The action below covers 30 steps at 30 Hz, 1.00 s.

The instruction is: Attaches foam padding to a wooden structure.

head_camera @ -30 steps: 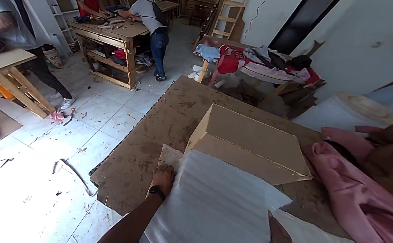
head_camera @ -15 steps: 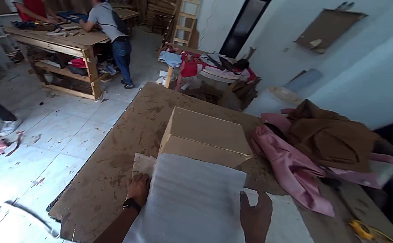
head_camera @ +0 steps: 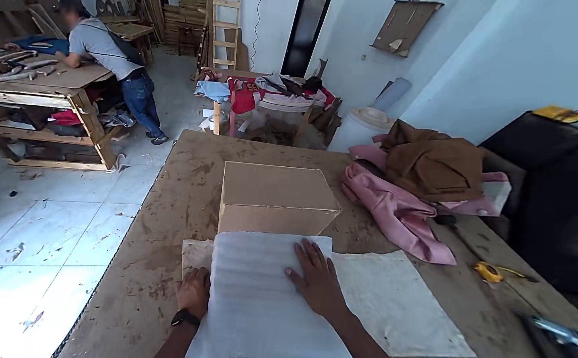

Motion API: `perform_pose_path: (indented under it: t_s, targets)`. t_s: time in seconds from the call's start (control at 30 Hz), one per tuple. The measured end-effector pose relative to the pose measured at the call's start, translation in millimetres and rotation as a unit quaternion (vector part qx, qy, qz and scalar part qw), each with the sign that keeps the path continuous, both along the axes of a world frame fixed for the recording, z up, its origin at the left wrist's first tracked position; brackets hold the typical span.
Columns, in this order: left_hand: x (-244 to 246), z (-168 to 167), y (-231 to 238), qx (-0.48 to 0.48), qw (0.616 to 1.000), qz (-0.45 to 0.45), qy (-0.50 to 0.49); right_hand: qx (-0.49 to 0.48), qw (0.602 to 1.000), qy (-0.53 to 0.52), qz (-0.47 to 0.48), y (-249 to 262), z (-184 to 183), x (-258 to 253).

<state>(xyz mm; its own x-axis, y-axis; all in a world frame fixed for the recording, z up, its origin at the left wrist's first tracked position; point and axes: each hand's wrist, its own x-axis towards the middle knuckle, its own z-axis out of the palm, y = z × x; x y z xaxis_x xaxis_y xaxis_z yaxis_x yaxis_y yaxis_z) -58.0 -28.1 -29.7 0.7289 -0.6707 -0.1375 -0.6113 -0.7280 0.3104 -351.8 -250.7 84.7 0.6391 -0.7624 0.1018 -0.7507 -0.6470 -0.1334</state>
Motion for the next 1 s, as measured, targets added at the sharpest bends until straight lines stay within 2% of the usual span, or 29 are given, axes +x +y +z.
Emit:
perform_pose_path:
  t_s: [0.17, 0.3, 0.37, 0.43, 0.5, 0.53, 0.67, 0.77, 1.0]
  targets:
    - [6.1, 5.0, 2.0, 0.017, 0.999, -0.001, 0.034, 0.013, 1.0, -0.015, -0.008, -7.5, 4.8, 8.9]
    - [16.5, 12.3, 4.2, -0.009, 0.99, 0.04, 0.137, 0.004, 0.999, -0.031, -0.019, -8.7, 5.8, 14.7]
    - [30.0, 8.3, 12.2, -0.131, 0.965, 0.099, 0.207, -0.003, 1.0, -0.019, -0.022, -4.3, 6.1, 17.1]
    - [42.4, 4.8, 18.4, -0.293, 0.902, 0.157, 0.277, -0.007, 1.0, -0.01, -0.025, -0.7, 6.0, 18.2]
    - [54.7, 8.8, 18.0, -0.391, 0.839, 0.162, 0.343, -0.011, 1.0, -0.009, -0.026, 1.7, 5.4, 18.1]
    - [62.7, 13.1, 15.2, -0.411, 0.829, 0.135, 0.356, -0.01, 1.0, -0.006, -0.026, 2.6, 5.5, 18.6]
    - [94.4, 37.5, -11.3, -0.401, 0.856, 0.034, 0.324, -0.011, 1.0, 0.004, -0.026, 6.4, 4.5, 22.8]
    - [112.7, 43.2, -17.3, -0.357, 0.895, -0.024, 0.267, -0.014, 0.999, 0.007, -0.031, 10.3, 4.1, 25.6]
    - [164.0, 43.7, 8.0, -0.338, 0.916, -0.021, 0.214, 0.018, 1.0, 0.016, -0.01, 26.5, 18.5, 39.3]
